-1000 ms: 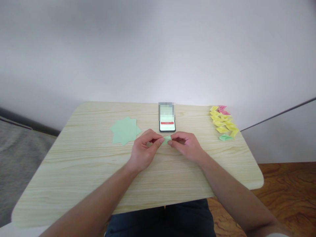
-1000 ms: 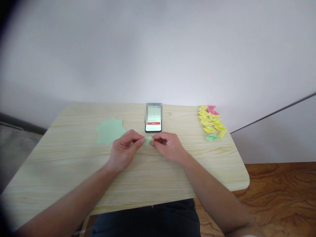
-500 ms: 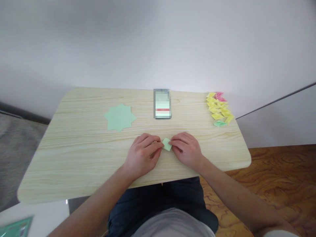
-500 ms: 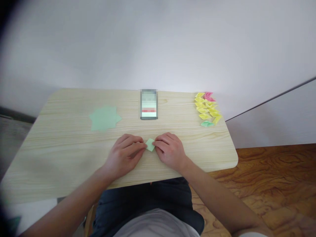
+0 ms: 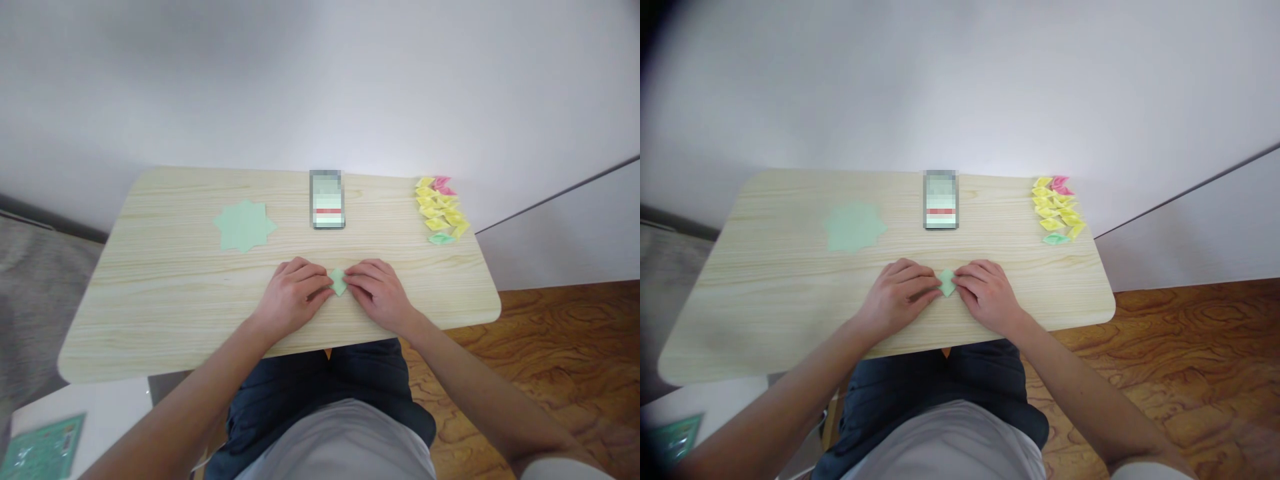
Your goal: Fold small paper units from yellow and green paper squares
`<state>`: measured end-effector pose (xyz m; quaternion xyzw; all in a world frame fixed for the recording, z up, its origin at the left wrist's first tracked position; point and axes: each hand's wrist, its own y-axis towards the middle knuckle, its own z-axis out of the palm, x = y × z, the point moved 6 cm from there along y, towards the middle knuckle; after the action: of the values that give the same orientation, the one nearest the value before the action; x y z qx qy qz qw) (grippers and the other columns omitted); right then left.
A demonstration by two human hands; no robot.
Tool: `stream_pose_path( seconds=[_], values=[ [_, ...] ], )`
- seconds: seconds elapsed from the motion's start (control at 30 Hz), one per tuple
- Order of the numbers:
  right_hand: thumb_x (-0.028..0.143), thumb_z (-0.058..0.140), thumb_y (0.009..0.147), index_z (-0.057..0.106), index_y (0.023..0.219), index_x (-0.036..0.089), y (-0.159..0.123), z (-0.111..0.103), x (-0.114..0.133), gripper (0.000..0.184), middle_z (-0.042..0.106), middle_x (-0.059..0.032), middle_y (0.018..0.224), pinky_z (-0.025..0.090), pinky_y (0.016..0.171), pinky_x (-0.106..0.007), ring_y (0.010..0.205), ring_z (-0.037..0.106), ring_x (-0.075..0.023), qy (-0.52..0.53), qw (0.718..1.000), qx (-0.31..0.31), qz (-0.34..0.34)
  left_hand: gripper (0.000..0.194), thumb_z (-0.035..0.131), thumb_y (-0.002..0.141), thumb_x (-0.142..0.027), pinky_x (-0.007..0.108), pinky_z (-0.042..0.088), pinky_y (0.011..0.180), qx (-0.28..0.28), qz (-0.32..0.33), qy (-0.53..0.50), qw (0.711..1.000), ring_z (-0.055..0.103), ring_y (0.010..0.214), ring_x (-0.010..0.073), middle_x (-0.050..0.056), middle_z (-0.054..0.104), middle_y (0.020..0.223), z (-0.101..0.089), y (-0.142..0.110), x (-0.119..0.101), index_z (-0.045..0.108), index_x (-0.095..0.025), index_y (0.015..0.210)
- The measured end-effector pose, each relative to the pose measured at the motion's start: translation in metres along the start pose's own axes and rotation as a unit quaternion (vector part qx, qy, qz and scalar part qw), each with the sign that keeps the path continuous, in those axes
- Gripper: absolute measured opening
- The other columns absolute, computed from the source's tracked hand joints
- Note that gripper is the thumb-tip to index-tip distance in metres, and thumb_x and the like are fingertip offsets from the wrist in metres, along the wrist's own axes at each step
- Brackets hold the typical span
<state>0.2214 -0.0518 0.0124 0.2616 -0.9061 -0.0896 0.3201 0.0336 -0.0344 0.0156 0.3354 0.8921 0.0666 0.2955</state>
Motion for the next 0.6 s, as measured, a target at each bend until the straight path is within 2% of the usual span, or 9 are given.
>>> stream_pose_path(
  seconds=[0.3,0.43,0.6],
  values=[
    [0.026,0.066,0.095,0.075,0.112,0.026,0.0,0.0,0.004,0.02,0.073,-0.0062,0.118,0.047,0.103,-0.048,0.113,0.061,-0.0254,-0.005,1.0,-0.012,0.001,0.016,0.057,0.099,-0.026,0.041,0.043,0.089,0.0,0.018,0.047,0.999,0.061,0.102,0.0237,0.007,0.074,0.106,0.002,0.001,-0.011,0.072,-0.022,0.102],
    [0.026,0.065,0.096,0.077,0.104,0.025,0.001,0.001,0.004,0.014,0.073,-0.0069,0.107,0.049,0.095,-0.046,0.103,0.061,-0.0243,-0.004,1.0,-0.021,0.021,0.016,0.056,0.1,-0.025,0.04,0.044,0.087,-0.008,0.008,0.052,0.999,0.062,0.1,0.0235,0.008,0.073,0.105,0.003,0.001,-0.013,0.071,-0.02,0.101],
    [0.027,0.062,0.098,0.075,0.102,0.023,0.004,0.003,0.004,0.013,0.071,-0.0079,0.105,0.047,0.093,-0.046,0.102,0.06,-0.025,-0.011,0.999,-0.016,0.049,0.013,0.059,0.097,-0.026,0.042,0.044,0.089,-0.026,-0.016,0.038,0.999,0.062,0.099,0.0243,0.008,0.073,0.103,0.001,0.001,-0.011,0.07,-0.021,0.099]
  ],
)
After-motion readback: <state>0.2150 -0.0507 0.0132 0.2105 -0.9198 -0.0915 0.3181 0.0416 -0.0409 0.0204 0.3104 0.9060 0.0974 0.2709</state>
